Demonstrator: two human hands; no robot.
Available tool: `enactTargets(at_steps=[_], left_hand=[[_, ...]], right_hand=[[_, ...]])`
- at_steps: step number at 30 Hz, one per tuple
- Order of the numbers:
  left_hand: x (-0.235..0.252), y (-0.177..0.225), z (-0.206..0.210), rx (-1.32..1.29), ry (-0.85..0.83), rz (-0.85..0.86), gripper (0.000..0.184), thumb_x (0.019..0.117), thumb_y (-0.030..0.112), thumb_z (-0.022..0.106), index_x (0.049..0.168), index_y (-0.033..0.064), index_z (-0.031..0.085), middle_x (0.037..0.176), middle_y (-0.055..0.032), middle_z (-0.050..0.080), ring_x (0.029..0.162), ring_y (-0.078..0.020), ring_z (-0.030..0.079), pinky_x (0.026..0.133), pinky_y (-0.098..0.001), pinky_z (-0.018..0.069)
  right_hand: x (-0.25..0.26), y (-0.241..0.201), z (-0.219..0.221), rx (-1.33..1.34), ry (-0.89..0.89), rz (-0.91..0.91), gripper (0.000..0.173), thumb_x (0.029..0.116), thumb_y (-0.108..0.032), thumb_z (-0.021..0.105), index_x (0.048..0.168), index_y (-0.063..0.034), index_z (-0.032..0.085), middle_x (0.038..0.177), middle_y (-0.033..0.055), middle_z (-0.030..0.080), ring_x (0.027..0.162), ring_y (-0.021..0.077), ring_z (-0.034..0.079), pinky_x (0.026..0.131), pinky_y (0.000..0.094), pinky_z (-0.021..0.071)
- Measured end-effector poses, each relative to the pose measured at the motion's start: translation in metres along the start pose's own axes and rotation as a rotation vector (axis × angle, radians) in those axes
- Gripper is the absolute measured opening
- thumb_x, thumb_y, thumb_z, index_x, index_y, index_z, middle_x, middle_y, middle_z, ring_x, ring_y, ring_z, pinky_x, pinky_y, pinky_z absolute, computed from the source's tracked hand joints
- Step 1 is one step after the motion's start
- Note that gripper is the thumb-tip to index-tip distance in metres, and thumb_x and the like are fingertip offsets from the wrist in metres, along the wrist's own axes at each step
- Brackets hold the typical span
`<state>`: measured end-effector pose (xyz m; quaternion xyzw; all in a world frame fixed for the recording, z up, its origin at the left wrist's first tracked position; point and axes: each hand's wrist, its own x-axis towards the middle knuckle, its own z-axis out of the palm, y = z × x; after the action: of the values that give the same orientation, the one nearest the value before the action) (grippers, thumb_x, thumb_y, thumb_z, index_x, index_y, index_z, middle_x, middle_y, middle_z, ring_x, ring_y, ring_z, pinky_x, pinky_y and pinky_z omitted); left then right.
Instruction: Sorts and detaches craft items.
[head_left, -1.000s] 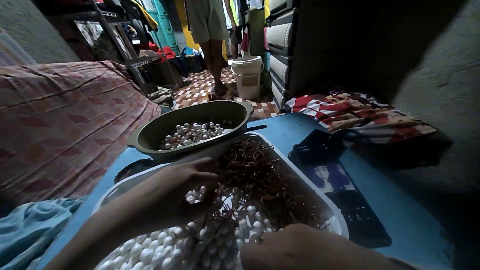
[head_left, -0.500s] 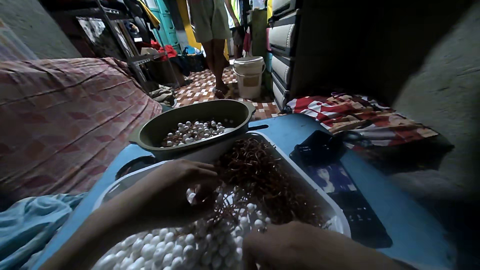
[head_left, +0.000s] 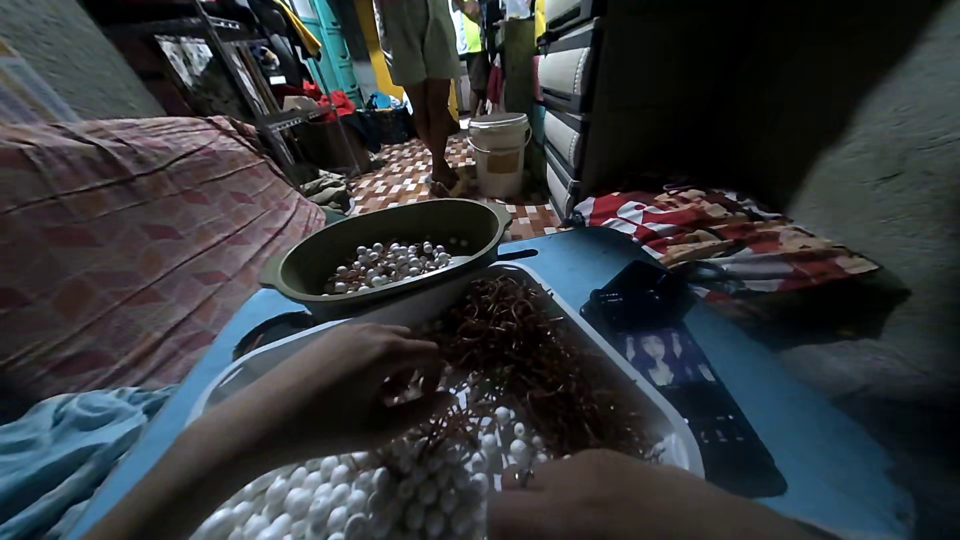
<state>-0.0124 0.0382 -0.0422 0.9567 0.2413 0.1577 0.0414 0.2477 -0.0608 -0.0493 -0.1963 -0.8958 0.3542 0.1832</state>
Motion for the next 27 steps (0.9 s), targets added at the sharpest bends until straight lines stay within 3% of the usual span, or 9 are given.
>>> enactTargets(at_steps=[6, 13, 21, 27], left_hand=[[-0.0011, 0.0035, -0.0027, -0.003, -0.012, -0.035, 0.026, 0.0914, 0.037, 0.059, 0.081, 0.0173, 0.072, 0.057, 0.0107, 0.048, 0.049, 0.0021, 0.044, 0.045, -0.0169, 0.0372], [0.0007, 0.0019, -0.0034, 0.057, -0.018, -0.031, 0.03, 0.0951, 0.036, 0.055, 0.078, 0.0166, 0.07, 0.055, 0.009, 0.046, 0.047, -0.0014, 0.045, 0.043, -0.0213, 0.0378], [0.0029, 0.0026, -0.0045, 0.062, -0.017, -0.032, 0.027, 0.0935, 0.033, 0.056, 0.077, 0.0167, 0.069, 0.056, 0.01, 0.047, 0.048, 0.0002, 0.045, 0.044, -0.0195, 0.0378], [0.002, 0.0001, -0.0029, 0.084, -0.001, -0.017, 0.026, 0.0939, 0.034, 0.056, 0.078, 0.0186, 0.07, 0.058, 0.0101, 0.05, 0.05, -0.0004, 0.049, 0.045, -0.0204, 0.0408]], right_hand=[[-0.0007, -0.0031, 0.0014, -0.045, -0.014, 0.05, 0.031, 0.1063, -0.022, 0.053, 0.102, 0.0061, 0.065, 0.077, 0.0193, 0.061, 0.069, 0.0333, 0.063, 0.06, 0.0456, 0.0489], [0.0017, -0.0017, 0.0019, -0.015, -0.056, 0.004, 0.017, 0.1, -0.003, 0.05, 0.109, 0.0061, 0.062, 0.087, 0.0215, 0.059, 0.075, 0.0348, 0.062, 0.061, 0.0449, 0.0497], [-0.001, -0.0046, -0.0004, -0.078, -0.018, 0.048, 0.028, 0.1066, -0.019, 0.052, 0.098, 0.005, 0.062, 0.068, 0.0153, 0.056, 0.061, 0.0293, 0.059, 0.054, 0.041, 0.046], [0.0006, -0.0018, 0.0018, 0.014, 0.089, -0.026, 0.023, 0.1032, -0.015, 0.058, 0.102, 0.0072, 0.063, 0.074, 0.0177, 0.06, 0.065, 0.0271, 0.06, 0.058, 0.0365, 0.0482]])
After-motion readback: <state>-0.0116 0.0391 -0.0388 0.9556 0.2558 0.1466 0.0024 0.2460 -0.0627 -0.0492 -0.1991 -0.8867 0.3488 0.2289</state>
